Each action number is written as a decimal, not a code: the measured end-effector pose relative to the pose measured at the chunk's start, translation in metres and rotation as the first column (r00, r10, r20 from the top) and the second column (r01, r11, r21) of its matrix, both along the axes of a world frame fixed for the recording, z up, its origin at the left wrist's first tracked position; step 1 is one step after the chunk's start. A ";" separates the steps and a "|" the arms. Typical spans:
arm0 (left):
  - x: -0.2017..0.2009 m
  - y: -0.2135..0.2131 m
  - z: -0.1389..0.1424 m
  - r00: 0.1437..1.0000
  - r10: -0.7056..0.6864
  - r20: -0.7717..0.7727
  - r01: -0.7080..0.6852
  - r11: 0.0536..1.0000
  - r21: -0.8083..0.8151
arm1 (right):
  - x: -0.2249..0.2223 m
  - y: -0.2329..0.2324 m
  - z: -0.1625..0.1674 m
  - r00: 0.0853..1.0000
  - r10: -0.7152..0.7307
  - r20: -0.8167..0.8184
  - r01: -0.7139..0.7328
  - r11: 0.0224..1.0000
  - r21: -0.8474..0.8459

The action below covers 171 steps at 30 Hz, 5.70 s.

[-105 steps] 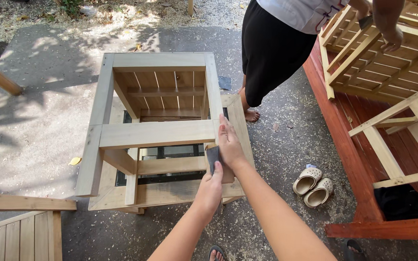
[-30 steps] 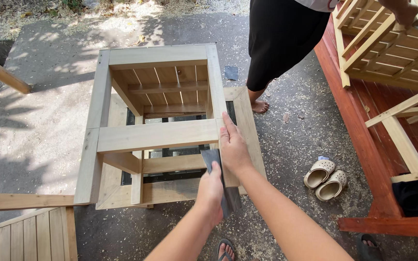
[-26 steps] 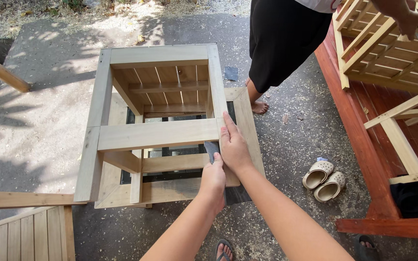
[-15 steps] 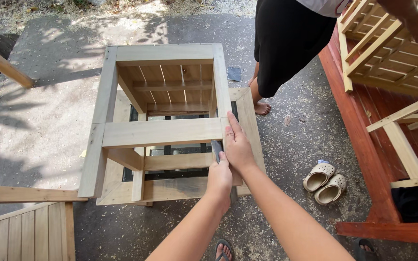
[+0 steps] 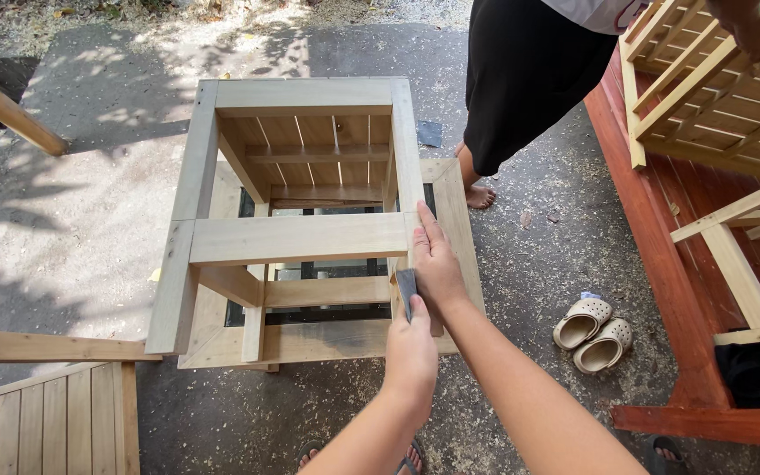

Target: The person sands the edges and corners of a wooden stool frame using a sanding block. They work methodically around the top rim and side rails, occasionally repositioning the sandpaper. Another person stands nearby handling a separate wooden frame.

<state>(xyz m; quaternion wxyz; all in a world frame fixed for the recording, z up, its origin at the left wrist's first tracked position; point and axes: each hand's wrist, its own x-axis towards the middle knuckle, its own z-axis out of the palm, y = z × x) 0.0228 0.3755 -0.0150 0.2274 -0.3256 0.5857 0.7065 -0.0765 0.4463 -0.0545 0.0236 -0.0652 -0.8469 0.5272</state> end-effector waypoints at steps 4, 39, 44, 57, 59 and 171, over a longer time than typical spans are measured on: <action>0.000 -0.003 0.002 0.995 0.050 -0.090 -0.044 0.997 0.067 | 0.001 -0.001 0.003 1.000 -0.009 0.023 0.010 0.999 -0.046; 0.014 -0.005 0.004 0.981 -0.050 -0.185 0.051 0.999 -0.001 | -0.001 0.000 -0.003 0.999 -0.017 0.052 0.019 0.999 -0.043; -0.017 -0.010 -0.001 0.998 0.054 0.019 -0.057 0.987 0.150 | -0.002 -0.001 0.000 1.000 -0.008 0.023 0.008 1.000 0.005; -0.020 -0.019 0.011 0.988 0.072 0.137 -0.110 0.948 0.299 | 0.005 -0.007 0.019 1.000 -0.004 0.009 0.004 0.999 0.042; -0.008 -0.022 0.013 0.991 0.085 0.105 -0.112 0.950 0.293 | 0.005 -0.006 0.018 1.000 -0.004 0.019 0.003 1.000 0.022; -0.008 -0.007 0.003 0.993 0.079 -0.091 -0.079 0.997 0.002 | 0.002 -0.005 0.010 1.000 0.010 -0.019 -0.011 1.000 -0.021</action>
